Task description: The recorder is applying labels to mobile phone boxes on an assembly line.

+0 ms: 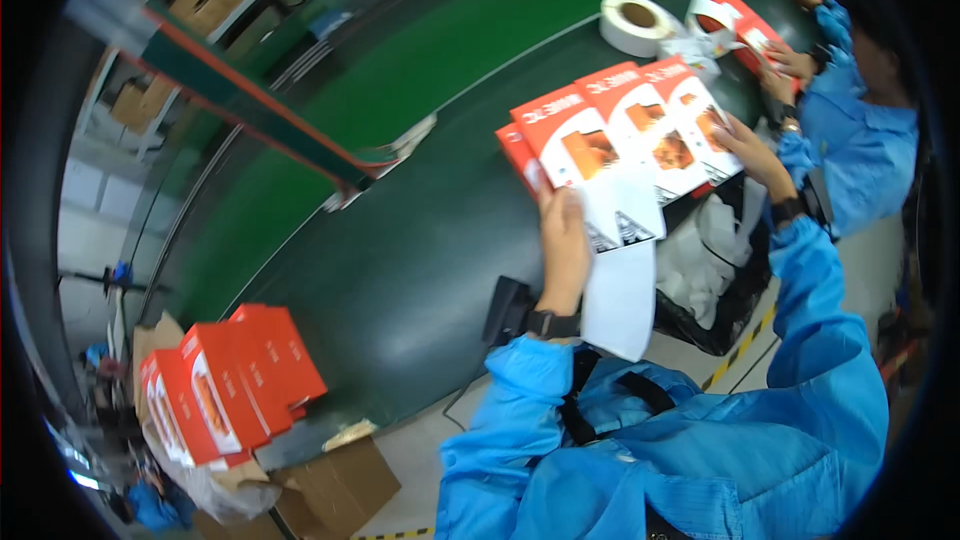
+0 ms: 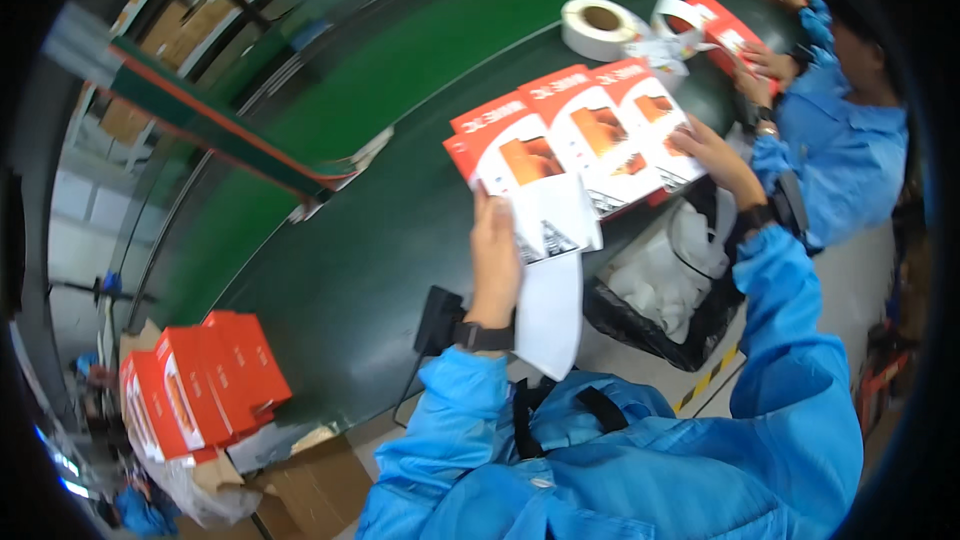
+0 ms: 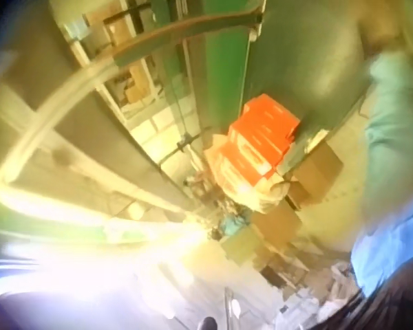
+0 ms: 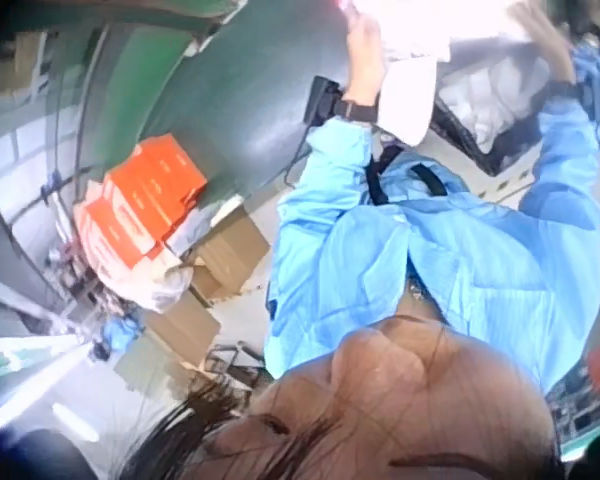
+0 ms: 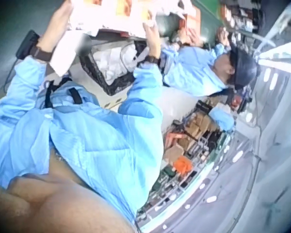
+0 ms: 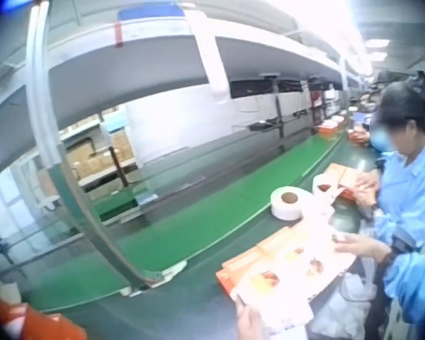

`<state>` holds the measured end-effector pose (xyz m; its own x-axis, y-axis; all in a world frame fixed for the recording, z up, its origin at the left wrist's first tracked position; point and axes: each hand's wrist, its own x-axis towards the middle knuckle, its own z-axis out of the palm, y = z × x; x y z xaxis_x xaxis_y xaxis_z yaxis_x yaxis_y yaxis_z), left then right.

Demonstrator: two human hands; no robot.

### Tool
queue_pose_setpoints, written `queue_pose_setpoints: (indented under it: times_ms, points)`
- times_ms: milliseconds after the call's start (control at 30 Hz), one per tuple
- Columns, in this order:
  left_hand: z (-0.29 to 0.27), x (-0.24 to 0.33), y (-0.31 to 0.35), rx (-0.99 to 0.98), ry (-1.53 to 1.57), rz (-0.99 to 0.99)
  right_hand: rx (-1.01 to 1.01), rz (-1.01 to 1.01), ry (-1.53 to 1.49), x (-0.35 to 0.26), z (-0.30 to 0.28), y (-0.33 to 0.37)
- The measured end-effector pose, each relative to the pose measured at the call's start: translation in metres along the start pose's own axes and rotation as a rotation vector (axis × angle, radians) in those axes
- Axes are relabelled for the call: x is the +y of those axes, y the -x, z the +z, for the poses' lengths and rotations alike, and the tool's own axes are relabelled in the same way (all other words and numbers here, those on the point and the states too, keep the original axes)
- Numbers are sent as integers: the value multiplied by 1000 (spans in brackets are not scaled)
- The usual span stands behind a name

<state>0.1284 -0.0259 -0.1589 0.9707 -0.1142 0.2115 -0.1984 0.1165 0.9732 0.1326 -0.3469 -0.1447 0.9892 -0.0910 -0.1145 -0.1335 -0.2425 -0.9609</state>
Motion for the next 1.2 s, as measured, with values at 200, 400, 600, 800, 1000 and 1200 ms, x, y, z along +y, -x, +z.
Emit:
queue_pose_setpoints:
  times_ms: [200,400,600,800,1000,1200]
  points:
    - [-41,34,39,192,206,2,241,-339,580,2,-19,10]
    - [-191,114,145,578,185,84,-173,-418,363,-113,142,58]
    - [-415,137,309,618,304,903,-895,-456,182,-168,379,88]
    - [-538,73,313,1492,441,416,-828,-10,-52,-130,545,65]
    - [-573,27,262,1365,413,353,-889,165,-499,-99,637,57]
    - [-541,81,252,1458,-255,181,-1000,324,-720,-158,640,104]
